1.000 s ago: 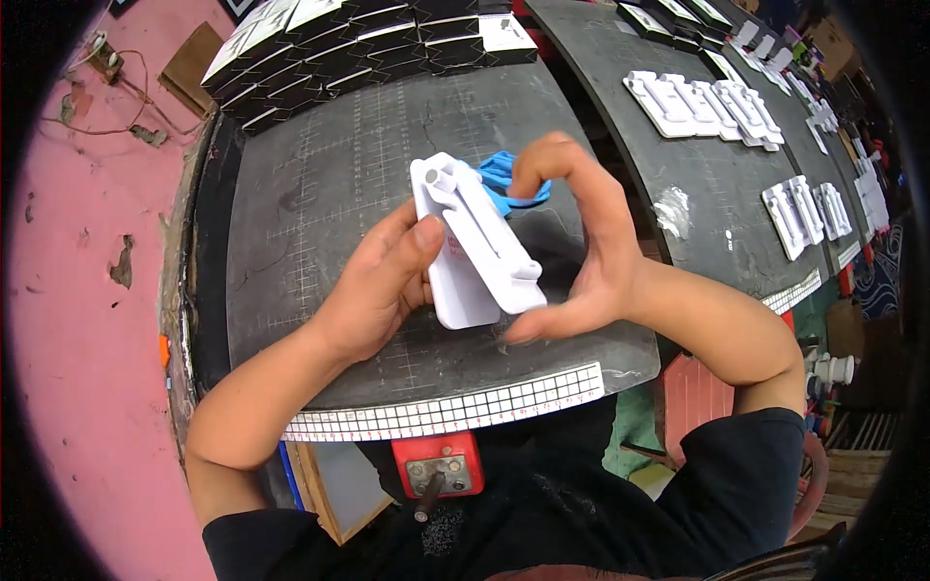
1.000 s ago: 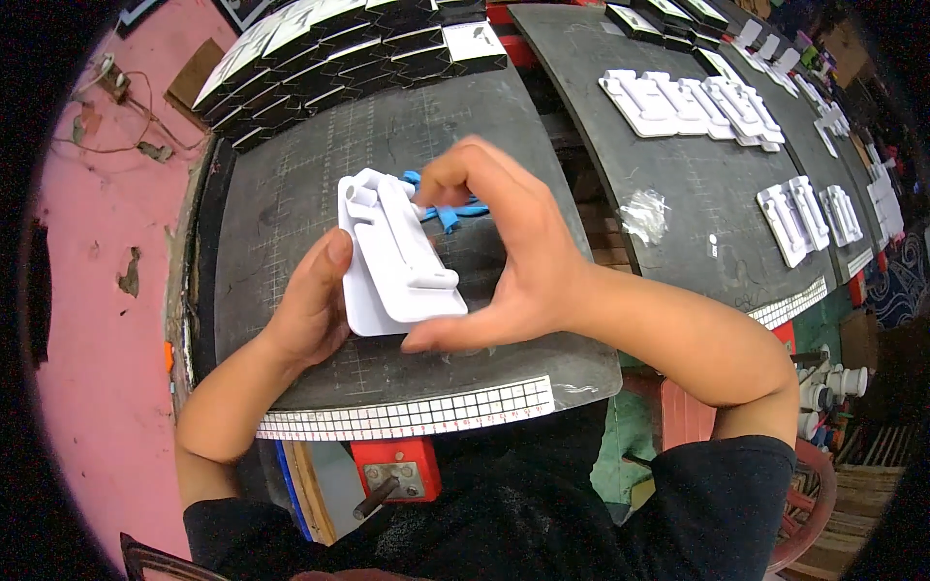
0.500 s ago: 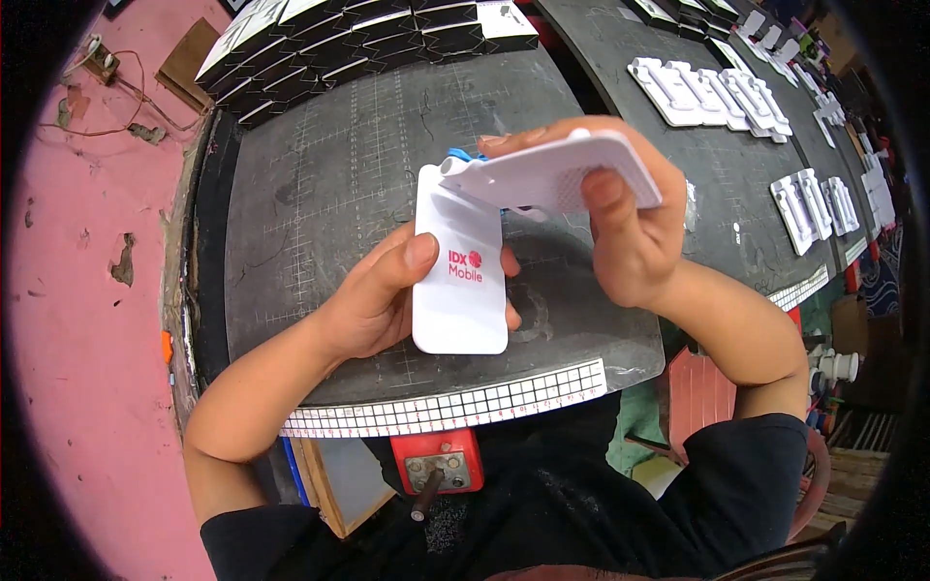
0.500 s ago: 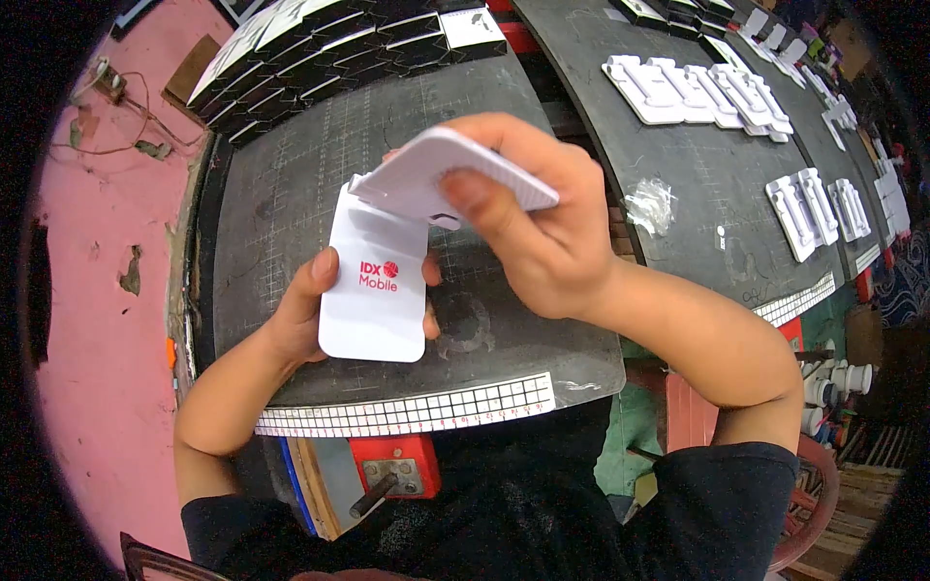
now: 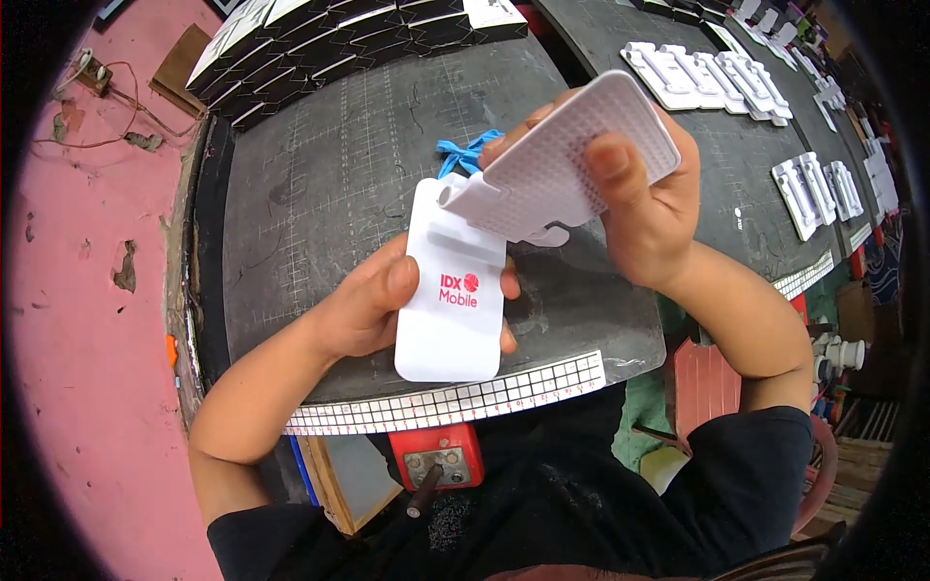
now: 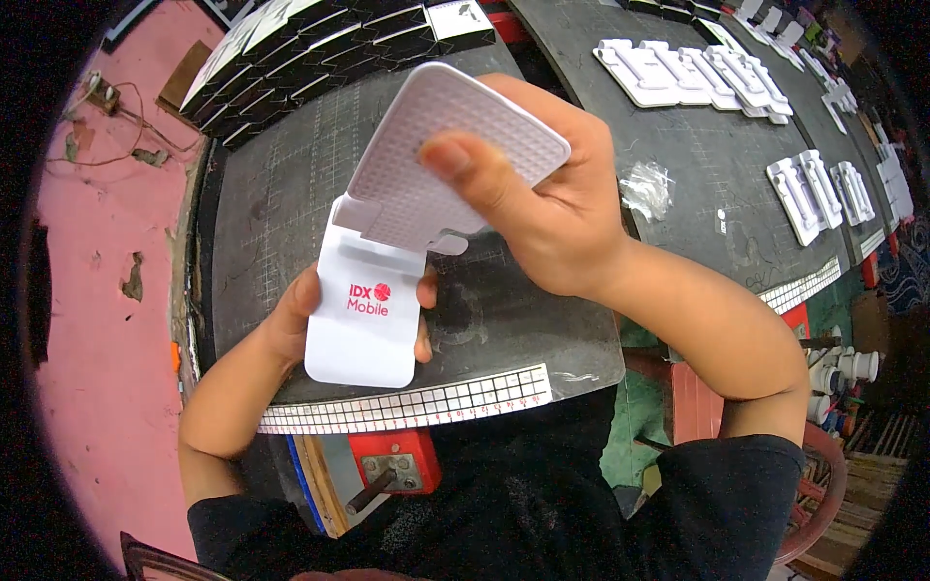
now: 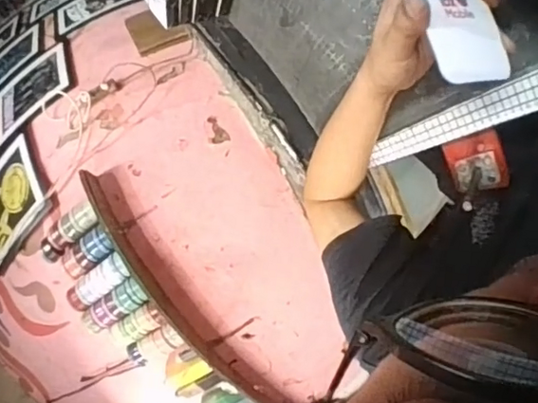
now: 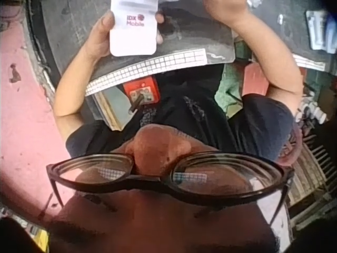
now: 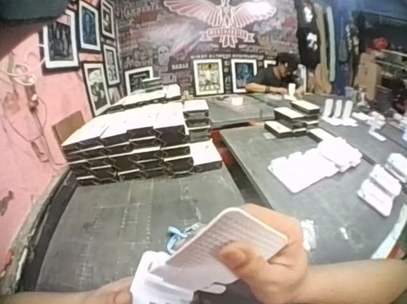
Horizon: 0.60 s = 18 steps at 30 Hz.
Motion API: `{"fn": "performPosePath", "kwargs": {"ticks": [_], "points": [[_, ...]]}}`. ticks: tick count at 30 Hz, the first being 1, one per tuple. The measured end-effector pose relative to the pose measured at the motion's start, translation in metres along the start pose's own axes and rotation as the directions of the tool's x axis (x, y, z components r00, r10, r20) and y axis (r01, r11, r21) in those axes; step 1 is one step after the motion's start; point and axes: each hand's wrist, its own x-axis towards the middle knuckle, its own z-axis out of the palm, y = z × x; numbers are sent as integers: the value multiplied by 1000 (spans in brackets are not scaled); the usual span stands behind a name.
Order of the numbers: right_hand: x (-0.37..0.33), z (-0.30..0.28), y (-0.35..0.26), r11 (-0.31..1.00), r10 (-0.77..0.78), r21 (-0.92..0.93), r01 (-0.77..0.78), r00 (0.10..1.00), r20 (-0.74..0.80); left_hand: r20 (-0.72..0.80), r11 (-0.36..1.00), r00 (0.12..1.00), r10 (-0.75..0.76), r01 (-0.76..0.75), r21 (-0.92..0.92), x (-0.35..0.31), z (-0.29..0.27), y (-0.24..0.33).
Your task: Assembling plastic components, cleaning them, and placing them into product boxes.
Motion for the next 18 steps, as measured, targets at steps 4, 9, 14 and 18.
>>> {"fn": "performPosePath", "kwargs": {"ticks": [4, 9, 14, 18], "points": [[-1, 1, 6, 989, -45, -139, 59, 994, 102, -15, 1000, 1000, -24, 24, 14, -3, 8, 7], [5, -4, -1, 943, -183, -249, 222, 968, 170, -139, 996, 987, -80, 86, 37, -2, 20, 7], [7, -10, 1, 921, -240, -230, 315, 923, 301, -123, 989, 982, -146, 144, -26, -2, 28, 11], [10, 2, -2, 998, -59, 16, 58, 888, 455, -80, 970, 997, 4, 16, 243, -6, 17, 25]]}}
